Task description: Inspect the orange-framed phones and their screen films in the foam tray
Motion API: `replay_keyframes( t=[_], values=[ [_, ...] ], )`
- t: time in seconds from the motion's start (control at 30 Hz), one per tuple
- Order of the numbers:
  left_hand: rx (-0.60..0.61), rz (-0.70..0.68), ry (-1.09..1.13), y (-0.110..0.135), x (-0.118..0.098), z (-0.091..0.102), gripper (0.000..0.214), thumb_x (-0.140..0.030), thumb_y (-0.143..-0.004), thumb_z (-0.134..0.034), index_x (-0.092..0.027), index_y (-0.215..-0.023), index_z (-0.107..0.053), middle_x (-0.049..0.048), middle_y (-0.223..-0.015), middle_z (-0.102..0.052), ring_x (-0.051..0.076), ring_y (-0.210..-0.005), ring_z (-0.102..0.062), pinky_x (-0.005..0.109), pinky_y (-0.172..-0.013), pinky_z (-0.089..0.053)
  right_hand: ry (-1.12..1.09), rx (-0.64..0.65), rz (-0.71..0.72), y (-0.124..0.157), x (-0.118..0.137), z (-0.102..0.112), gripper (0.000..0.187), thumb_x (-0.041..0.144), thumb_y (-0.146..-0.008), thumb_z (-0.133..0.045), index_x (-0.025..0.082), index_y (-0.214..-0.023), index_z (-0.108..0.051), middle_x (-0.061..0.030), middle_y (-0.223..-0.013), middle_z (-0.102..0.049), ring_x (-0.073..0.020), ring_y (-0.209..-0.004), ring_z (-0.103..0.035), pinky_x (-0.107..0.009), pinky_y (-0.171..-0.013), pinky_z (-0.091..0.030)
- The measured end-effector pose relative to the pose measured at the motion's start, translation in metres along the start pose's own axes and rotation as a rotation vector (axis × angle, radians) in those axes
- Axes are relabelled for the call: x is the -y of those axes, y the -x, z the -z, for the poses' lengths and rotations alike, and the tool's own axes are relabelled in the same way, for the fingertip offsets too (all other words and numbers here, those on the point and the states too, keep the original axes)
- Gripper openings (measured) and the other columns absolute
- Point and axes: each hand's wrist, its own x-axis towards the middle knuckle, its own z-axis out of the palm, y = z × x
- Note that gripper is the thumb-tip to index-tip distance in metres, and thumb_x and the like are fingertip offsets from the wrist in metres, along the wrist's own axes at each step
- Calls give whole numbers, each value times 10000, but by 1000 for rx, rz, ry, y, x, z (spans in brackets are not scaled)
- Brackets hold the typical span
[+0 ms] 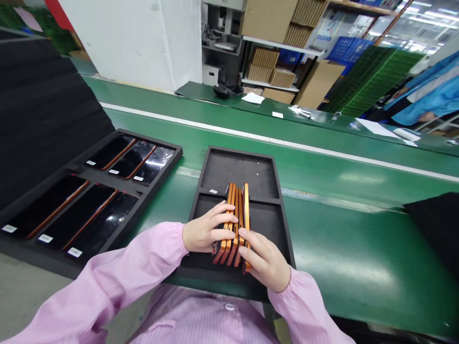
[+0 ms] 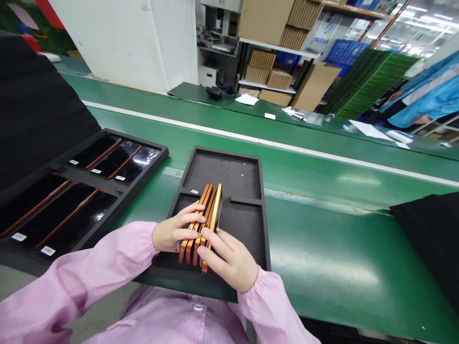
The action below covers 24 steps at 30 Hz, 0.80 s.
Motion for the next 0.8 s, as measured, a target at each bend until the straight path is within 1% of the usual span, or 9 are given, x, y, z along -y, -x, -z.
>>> replay_keyframes(
  t=[0.07,0.17,0.27,0.4,0.47,0.53,0.6,0.7,0.8],
  values=[
    [32,39,30,12,-1,-8,285,-339,-933,-478,-192,-1173,-437,143,-1093,-554,278,-1309,-418,519,-1069,-442,1,18,-39,10,6,-10,275,47,-909,-469,119,-1169,-523,-152,-1229,-597,-215,-1164,-539,-369,-930,-570],
    [116,57,4,27,-9,-14,229,-245,-918,-492,-223,-1142,-453,109,-1108,-550,261,-1337,-401,534,-1143,-350,-39,25,-167,23,24,-20,446,1,-844,-452,121,-1273,-480,-135,-1185,-593,-215,-1125,-546,-369,-910,-576],
    [189,98,-35,35,-22,-14,282,-181,-868,-550,-264,-1125,-468,110,-1247,-459,302,-1409,-309,592,-1154,-291,-85,64,-339,31,42,-22,607,-2,-787,-458,168,-1369,-426,-134,-1299,-495,-225,-1195,-514,-365,-913,-574],
    [314,369,-44,38,-38,-10,602,-252,-781,-670,-309,-1311,-388,181,-1521,-153,470,-1429,-203,713,-1048,-329,-265,154,-572,35,57,-19,738,205,-773,-631,151,-1434,-307,-187,-1521,-227,-323,-1375,-369,-472,-1031,-497],
    [420,536,-13,37,-44,-8,751,-259,-757,-694,-297,-1399,-306,221,-1564,-44,494,-1376,-313,677,-991,-417,-307,163,-652,36,60,-19,786,265,-755,-680,153,-1427,-289,-193,-1551,-171,-342,-1405,-326,-498,-1062,-462],
    [546,684,19,35,-49,-5,841,-160,-754,-658,-304,-1458,-220,243,-1578,-24,453,-1278,-474,605,-925,-504,-298,146,-682,37,62,-20,741,247,-775,-680,196,-1412,-305,-169,-1556,-178,-325,-1415,-316,-488,-1069,-454],
    [652,762,68,35,-51,-1,938,-28,-737,-564,-323,-1500,-104,248,-1591,-12,401,-1212,-558,557,-901,-538,-329,136,-715,38,61,-20,756,278,-786,-707,232,-1420,-298,-152,-1559,-178,-323,-1428,-293,-488,-1076,-447],
    [702,758,183,34,-46,13,1089,66,-660,-468,-298,-1520,92,233,-1606,37,391,-1349,-437,543,-1028,-472,-549,141,-803,41,53,-13,922,456,-738,-774,284,-1466,-236,-136,-1560,-183,-336,-1422,-297,-479,-1057,-469],
    [697,739,327,32,-32,33,1127,57,-620,-451,-234,-1516,167,183,-1621,-54,328,-1464,-251,507,-1159,-343,-842,178,-912,40,36,-1,1024,585,-689,-772,322,-1497,-201,-123,-1521,-271,-299,-1288,-468,-457,-1047,-483]
  ],
)
